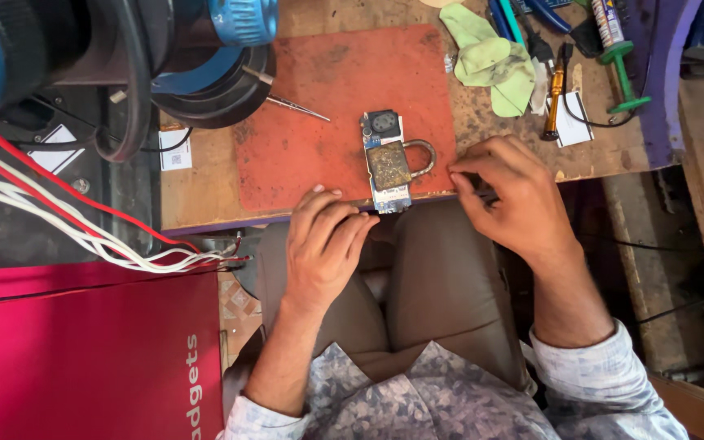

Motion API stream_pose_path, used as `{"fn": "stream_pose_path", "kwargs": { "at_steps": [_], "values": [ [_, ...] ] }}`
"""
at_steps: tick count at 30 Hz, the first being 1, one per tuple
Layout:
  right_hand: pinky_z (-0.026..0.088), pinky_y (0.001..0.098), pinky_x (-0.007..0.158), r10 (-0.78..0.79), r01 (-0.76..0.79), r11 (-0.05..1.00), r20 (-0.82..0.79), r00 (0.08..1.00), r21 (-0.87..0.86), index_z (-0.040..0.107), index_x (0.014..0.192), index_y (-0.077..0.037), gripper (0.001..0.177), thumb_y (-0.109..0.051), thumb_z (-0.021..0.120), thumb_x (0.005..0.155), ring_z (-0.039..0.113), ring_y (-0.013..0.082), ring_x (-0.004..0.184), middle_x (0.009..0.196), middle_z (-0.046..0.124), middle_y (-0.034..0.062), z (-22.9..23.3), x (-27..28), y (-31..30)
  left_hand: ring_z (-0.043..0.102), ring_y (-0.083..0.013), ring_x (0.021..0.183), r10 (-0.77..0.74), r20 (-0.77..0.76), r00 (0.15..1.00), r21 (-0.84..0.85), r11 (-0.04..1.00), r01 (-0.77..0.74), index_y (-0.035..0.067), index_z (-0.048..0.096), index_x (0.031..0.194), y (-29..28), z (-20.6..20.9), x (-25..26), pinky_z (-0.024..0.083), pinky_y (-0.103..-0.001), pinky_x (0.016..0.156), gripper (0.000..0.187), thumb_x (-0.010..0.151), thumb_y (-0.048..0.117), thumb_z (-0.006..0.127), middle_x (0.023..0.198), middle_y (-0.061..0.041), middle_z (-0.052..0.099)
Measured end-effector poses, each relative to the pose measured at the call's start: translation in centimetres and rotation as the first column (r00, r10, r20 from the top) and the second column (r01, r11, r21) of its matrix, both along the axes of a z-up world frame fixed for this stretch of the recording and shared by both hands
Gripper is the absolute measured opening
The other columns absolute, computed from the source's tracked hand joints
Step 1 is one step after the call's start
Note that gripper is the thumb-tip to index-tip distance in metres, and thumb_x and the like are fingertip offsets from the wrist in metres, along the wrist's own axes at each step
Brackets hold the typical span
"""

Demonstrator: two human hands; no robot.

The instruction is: The person retrieves a small metal component from a drawer and places it on a workbench. They then use a soldering iron to apply solder to the component and a small electronic device, likely a lock mechanism, while holding it with tweezers.

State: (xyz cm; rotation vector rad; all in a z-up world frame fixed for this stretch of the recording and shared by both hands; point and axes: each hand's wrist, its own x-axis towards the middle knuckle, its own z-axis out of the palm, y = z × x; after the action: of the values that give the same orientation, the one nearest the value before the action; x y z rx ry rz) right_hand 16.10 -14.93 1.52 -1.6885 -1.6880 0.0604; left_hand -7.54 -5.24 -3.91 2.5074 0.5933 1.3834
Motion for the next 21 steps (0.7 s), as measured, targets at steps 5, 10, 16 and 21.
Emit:
{"fn": "stream_pose_path", "kwargs": {
  "at_steps": [5,10,16,21],
  "values": [
    [0.052,0.0331,0.071,-0.02,0.018,0.999,-0.082,0.996,-0.033,0.072,0.102,0.0,0.014,0.001,0.077,0.089,0.068,0.0258,0.09,0.101,0.069,0.0109,-0.4,0.3,0.2,0.063,-0.0287,0.107,-0.014,-0.008,1.0,0.039,0.999,0.014,0.005,0.071,0.097,0.2,0.1,0.2,0.053,-0.051,0.104,0.022,0.085,0.006,0.089,0.103,-0.006,0.065],
    [0.055,0.0347,0.083,0.005,-0.004,1.0,-0.066,0.998,0.013,0.072,0.108,-0.001,0.015,0.002,0.075,0.093,0.07,0.0255,0.098,0.106,0.071,0.0106,-0.7,0.7,0.4,0.063,-0.0268,0.105,-0.025,-0.013,1.0,0.074,0.997,0.026,0.007,0.07,0.096,0.4,0.4,0.3,0.053,-0.051,0.102,0.02,0.086,0.008,0.088,0.103,-0.005,0.065],
    [0.054,0.0349,0.075,-0.123,0.105,0.989,-0.181,0.976,-0.104,0.073,0.114,0.0,0.022,0.0,0.07,0.093,0.07,0.0271,0.088,0.11,0.071,0.0126,0.9,0.5,0.4,0.064,-0.0261,0.103,-0.036,-0.029,0.999,0.095,0.995,0.039,0.007,0.071,0.096,0.5,0.7,0.2,0.052,-0.05,0.101,0.018,0.086,0.006,0.086,0.103,-0.004,0.067],
    [0.055,0.0389,0.095,0.099,-0.106,0.985,0.06,0.993,0.133,0.07,0.117,0.0,0.026,0.0,0.074,0.091,0.07,0.0325,0.109,0.122,0.07,0.0152,1.2,0.2,1.6,0.064,-0.0255,0.103,-0.034,-0.04,0.999,0.1,0.994,0.038,0.007,0.073,0.097,0.5,0.8,0.3,0.051,-0.05,0.101,0.018,0.085,0.006,0.086,0.103,-0.004,0.068]
  ]
}}
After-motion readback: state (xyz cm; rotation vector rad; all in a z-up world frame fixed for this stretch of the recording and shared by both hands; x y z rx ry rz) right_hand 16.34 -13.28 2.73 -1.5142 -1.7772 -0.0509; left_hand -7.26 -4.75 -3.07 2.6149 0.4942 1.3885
